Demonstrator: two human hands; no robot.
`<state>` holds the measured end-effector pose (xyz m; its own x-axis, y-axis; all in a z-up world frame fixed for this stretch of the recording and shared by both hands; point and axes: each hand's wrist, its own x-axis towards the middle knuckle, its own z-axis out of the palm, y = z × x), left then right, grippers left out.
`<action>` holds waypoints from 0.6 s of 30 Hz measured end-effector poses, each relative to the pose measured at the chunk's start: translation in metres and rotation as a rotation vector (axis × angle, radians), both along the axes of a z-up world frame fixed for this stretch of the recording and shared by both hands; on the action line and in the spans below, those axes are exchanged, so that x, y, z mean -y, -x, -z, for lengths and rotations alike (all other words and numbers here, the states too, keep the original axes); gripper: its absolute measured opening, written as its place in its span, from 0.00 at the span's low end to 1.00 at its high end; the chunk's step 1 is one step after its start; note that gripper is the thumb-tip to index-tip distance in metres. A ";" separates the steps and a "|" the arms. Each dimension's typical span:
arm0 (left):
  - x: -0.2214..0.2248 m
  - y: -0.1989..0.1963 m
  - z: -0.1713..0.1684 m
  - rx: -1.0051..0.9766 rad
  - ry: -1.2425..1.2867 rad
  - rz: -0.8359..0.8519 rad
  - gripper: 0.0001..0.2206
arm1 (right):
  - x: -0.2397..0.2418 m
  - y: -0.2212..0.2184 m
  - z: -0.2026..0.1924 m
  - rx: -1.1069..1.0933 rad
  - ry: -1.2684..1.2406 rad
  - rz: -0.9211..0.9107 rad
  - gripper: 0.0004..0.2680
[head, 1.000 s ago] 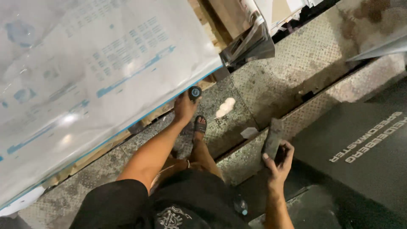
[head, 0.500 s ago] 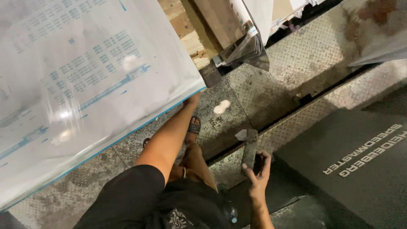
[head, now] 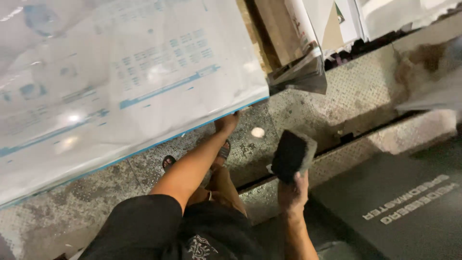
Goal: Cleaning a large printing plate with a sponge and liquid.
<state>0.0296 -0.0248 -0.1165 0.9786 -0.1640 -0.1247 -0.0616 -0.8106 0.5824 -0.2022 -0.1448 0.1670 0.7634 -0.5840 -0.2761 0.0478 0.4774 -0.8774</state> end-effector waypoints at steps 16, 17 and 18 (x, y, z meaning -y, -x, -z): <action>-0.565 0.176 -0.170 -0.285 0.688 -0.881 0.14 | -0.087 -0.169 -0.121 0.318 0.486 -0.357 0.20; -0.600 0.176 -0.194 -0.131 0.880 -1.139 0.13 | -0.106 -0.187 -0.131 0.282 0.710 -0.384 0.19; -0.637 0.161 -0.214 -0.113 0.908 -1.134 0.13 | -0.125 -0.214 -0.145 0.308 0.727 -0.384 0.19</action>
